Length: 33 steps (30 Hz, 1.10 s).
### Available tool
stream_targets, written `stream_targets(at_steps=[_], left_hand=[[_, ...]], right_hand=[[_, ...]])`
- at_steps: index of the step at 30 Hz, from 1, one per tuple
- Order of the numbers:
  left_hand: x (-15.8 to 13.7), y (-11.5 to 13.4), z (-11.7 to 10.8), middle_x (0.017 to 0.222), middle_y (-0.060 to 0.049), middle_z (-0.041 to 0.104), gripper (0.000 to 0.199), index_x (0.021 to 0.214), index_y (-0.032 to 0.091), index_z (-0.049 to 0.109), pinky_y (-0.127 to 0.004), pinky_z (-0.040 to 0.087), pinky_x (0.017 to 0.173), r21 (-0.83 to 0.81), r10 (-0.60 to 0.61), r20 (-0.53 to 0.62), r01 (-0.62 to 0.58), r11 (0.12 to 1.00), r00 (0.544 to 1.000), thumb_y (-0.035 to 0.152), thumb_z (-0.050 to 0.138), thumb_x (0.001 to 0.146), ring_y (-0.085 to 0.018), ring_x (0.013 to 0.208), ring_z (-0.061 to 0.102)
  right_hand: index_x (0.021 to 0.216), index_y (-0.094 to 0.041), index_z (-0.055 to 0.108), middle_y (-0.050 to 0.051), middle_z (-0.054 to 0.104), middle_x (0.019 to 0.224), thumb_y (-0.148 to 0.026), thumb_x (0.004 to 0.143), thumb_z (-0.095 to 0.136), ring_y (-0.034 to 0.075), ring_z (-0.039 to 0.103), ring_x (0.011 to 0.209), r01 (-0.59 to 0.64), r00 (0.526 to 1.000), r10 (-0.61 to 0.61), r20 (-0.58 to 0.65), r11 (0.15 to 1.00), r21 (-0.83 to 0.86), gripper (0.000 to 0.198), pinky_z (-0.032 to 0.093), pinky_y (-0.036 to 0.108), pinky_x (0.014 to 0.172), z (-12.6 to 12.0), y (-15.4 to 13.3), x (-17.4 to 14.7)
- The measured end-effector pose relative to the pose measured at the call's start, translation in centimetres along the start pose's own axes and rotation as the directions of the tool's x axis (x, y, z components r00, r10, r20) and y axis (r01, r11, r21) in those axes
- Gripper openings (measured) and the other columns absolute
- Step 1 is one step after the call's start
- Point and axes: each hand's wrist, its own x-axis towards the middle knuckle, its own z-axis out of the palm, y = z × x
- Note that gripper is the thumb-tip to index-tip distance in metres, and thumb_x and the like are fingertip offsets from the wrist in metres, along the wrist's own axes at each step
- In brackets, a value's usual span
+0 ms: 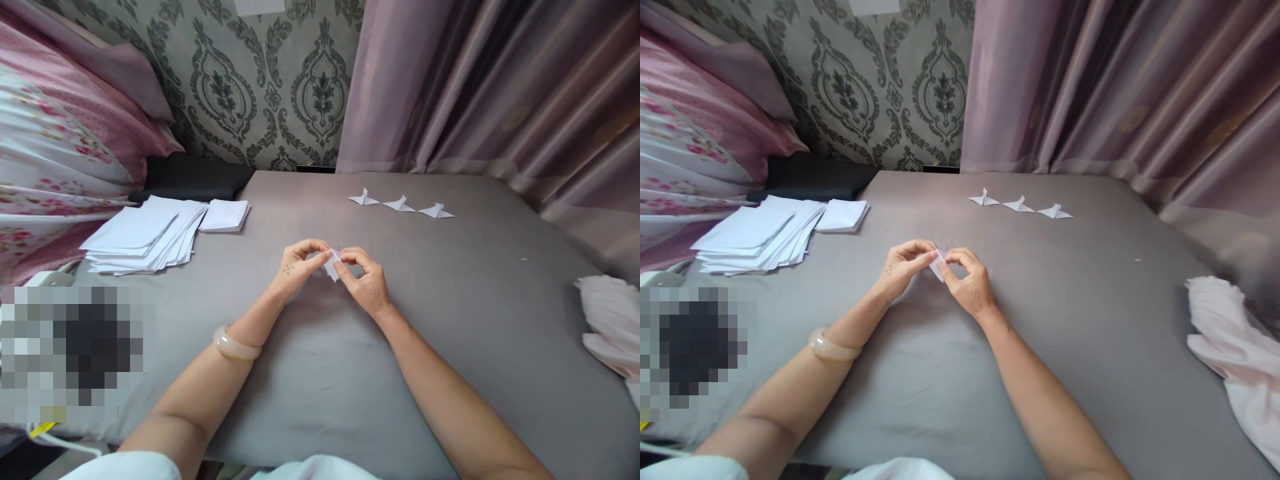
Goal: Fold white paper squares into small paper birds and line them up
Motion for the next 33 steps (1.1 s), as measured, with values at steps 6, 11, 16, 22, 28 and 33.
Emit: stream_targets(at_steps=[6, 11, 16, 22, 28, 33], left_hand=[[0.0, -0.2, 0.2, 0.089, -0.004, 0.066, 0.017, 0.075, 0.017, 0.066, -0.029, 0.048, 0.081, 0.014, 0.017, -0.034, -0.017, 1.000, 0.999, 0.032, 0.072, 0.076, -0.016, 0.087, 0.061], [-0.1, 0.0, 0.3, 0.091, -0.005, 0.067, 0.014, 0.076, 0.017, 0.067, -0.028, 0.048, 0.081, -0.032, 0.015, -0.026, -0.016, 0.999, 1.000, 0.030, 0.073, 0.076, -0.015, 0.088, 0.061], [-0.1, -0.1, 0.2, 0.090, -0.005, 0.067, 0.016, 0.076, 0.016, 0.068, -0.029, 0.048, 0.079, -0.089, -0.028, 0.004, 0.028, 0.996, 1.000, 0.032, 0.072, 0.076, -0.015, 0.084, 0.061], [0.1, 0.1, 0.2, 0.089, -0.004, 0.069, 0.018, 0.087, 0.018, 0.071, -0.030, 0.047, 0.082, -0.261, -0.118, 0.046, 0.126, 0.957, 0.992, 0.031, 0.074, 0.075, -0.014, 0.082, 0.061], [-0.1, 0.9, 0.3, 0.080, -0.004, 0.068, 0.019, 0.083, 0.015, 0.072, -0.030, 0.047, 0.076, -0.288, -0.210, 0.163, 0.250, 0.924, 0.964, 0.029, 0.076, 0.072, -0.013, 0.075, 0.061], [-0.1, 0.7, 0.3, 0.077, -0.003, 0.066, 0.021, 0.079, 0.014, 0.071, -0.029, 0.047, 0.071, -0.304, -0.234, 0.172, 0.278, 0.911, 0.957, 0.031, 0.079, 0.068, -0.013, 0.072, 0.059]], right_hand=[[0.071, -0.022, 0.063, 0.004, 0.067, 0.085, -0.033, 0.078, 0.066, 0.017, 0.064, 0.082, -0.126, 0.986, 0.136, -0.097, 0.986, 0.106, 0.013, 0.050, 0.034, 0.080, 0.2, 0.6, 0.1], [0.069, -0.021, 0.065, 0.003, 0.067, 0.083, -0.036, 0.072, 0.072, 0.017, 0.064, 0.081, -0.220, 0.965, 0.245, -0.096, 0.951, 0.218, 0.017, 0.050, 0.035, 0.084, 0.3, 1.0, 0.1], [0.066, -0.020, 0.063, 0.003, 0.069, 0.082, -0.041, 0.065, 0.076, 0.016, 0.064, 0.074, -0.343, 0.920, 0.385, -0.073, 0.881, 0.327, 0.024, 0.052, 0.034, 0.076, 0.3, 0.6, 0.2], [0.069, -0.021, 0.058, -0.001, 0.067, 0.070, -0.042, 0.056, 0.083, 0.015, 0.063, 0.067, -0.501, 0.844, 0.522, 0.121, 0.690, 0.522, 0.034, 0.053, 0.032, 0.069, -0.4, 0.4, 0.7], [0.089, -0.024, 0.067, 0.000, 0.072, 0.088, -0.037, 0.063, 0.081, 0.016, 0.066, 0.078, -0.555, 0.818, 0.520, 0.247, 0.596, 0.580, 0.033, 0.054, 0.032, 0.073, -0.9, 0.9, 0.8], [0.085, -0.027, 0.071, -0.002, 0.073, 0.087, -0.034, 0.064, 0.081, 0.015, 0.066, 0.080, -0.554, 0.813, 0.521, 0.259, 0.558, 0.618, 0.025, 0.054, 0.033, 0.076, -0.6, 0.9, 0.7]])
